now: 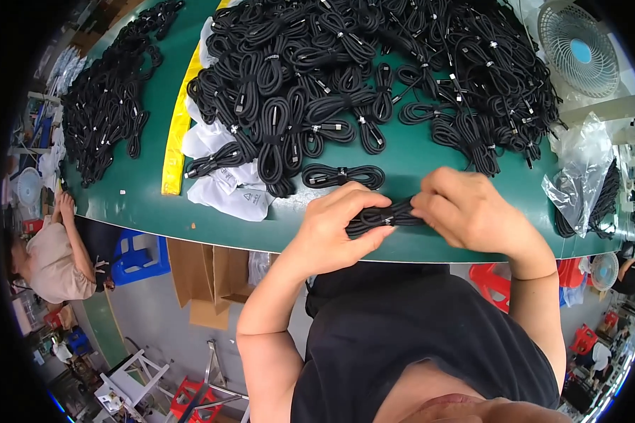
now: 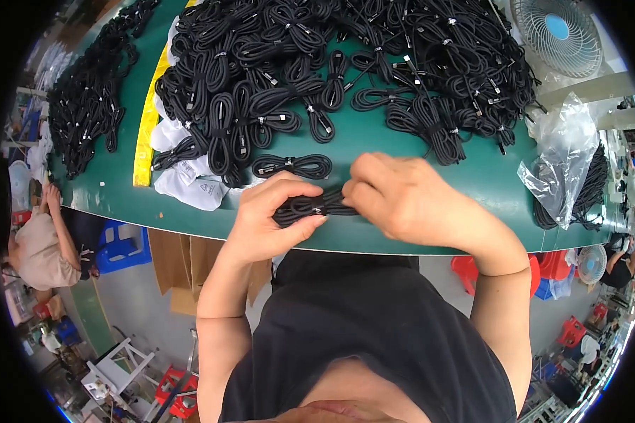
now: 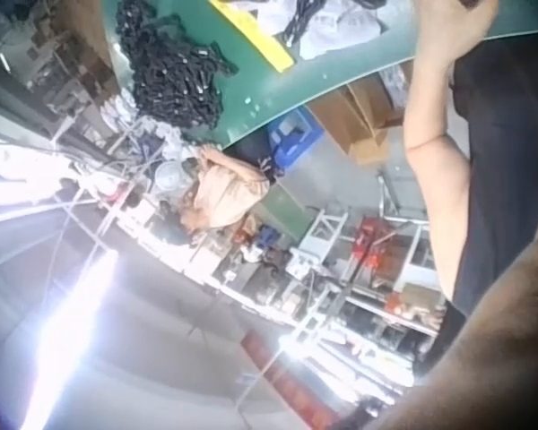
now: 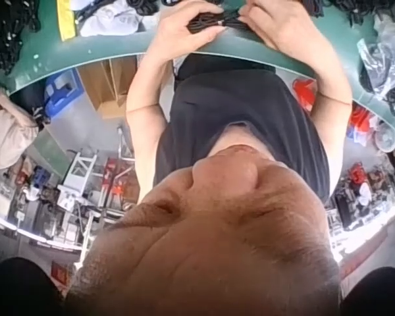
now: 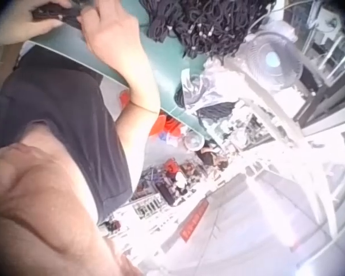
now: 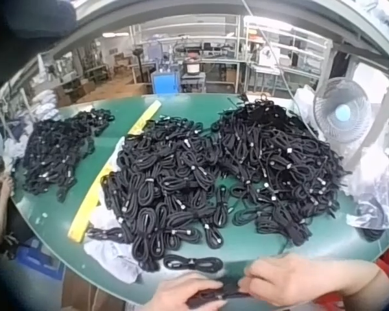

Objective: Bundling and organizing black cables at a factory workstation.

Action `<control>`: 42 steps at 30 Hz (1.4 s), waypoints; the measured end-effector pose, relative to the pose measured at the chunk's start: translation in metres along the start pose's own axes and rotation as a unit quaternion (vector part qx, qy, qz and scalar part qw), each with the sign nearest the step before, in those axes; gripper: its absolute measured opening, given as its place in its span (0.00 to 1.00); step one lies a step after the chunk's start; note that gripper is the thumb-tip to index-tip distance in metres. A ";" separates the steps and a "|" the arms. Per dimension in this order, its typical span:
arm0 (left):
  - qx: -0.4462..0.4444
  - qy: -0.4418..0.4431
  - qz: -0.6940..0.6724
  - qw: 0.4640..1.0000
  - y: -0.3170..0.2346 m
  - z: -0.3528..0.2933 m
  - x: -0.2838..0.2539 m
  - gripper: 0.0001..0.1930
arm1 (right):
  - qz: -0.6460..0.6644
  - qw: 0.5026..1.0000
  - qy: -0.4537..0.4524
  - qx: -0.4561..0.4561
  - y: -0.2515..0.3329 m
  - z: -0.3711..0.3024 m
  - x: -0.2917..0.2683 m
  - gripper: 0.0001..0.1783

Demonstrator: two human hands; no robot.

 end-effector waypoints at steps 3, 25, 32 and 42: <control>-0.006 -0.019 -0.023 1.000 0.002 0.001 0.008 0.14 | -0.024 1.000 -0.007 -0.011 0.009 -0.002 0.013 0.09; -0.022 -0.057 -0.140 0.988 0.013 -0.002 0.002 0.13 | 0.084 0.994 -0.041 0.059 -0.016 -0.001 0.005 0.11; 0.030 -0.049 -0.029 0.998 0.007 0.000 0.002 0.14 | 0.466 0.815 0.023 0.344 -0.046 -0.014 0.040 0.19; -0.030 -0.288 0.123 0.949 0.030 -0.017 0.009 0.11 | 0.331 0.888 -0.161 0.276 -0.018 -0.013 0.046 0.11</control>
Point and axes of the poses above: each hand's wrist, its own z-axis towards the middle knuckle, its own x-axis out of the palm, y = z × x, the point moved 4 cm from there along z, towards the middle knuckle, and after that the axes turned 13 degrees about x, right-handed, at the moved point
